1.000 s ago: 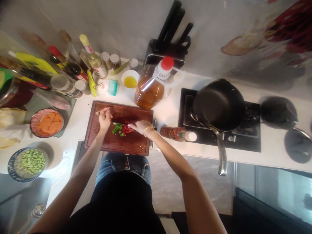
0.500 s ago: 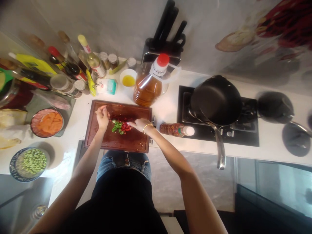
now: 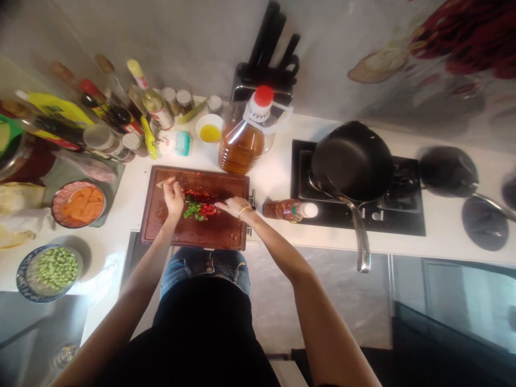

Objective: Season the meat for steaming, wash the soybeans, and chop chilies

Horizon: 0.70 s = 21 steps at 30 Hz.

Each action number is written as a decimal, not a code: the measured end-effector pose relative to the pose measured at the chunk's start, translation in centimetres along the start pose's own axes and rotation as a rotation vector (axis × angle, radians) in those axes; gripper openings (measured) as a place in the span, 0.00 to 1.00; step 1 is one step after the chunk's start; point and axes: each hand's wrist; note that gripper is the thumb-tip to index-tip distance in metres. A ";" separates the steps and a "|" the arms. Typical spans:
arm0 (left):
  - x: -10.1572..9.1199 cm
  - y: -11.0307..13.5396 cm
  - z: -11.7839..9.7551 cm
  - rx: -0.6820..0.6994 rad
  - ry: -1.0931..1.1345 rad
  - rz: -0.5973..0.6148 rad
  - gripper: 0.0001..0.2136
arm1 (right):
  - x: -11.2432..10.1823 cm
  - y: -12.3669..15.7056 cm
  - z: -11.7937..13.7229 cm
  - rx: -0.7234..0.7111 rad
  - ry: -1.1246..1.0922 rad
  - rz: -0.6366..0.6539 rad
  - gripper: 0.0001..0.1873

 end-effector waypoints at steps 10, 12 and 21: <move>-1.4 1.2 0.2 -0.116 0.109 -0.165 0.15 | -3.3 1.1 1.6 -0.073 0.029 0.038 0.48; -1.2 1.6 0.7 -0.125 0.092 -0.151 0.15 | -2.7 0.9 1.4 -0.067 0.039 0.034 0.48; -0.5 2.3 0.7 -0.140 0.039 -0.127 0.17 | -0.1 0.7 -0.1 -0.031 0.024 0.061 0.46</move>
Point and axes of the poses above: each hand's wrist, its own y-axis away from the middle knuckle, its own x-axis out of the palm, z = x × y, and after that the axes turned 15 degrees about -z, right-handed
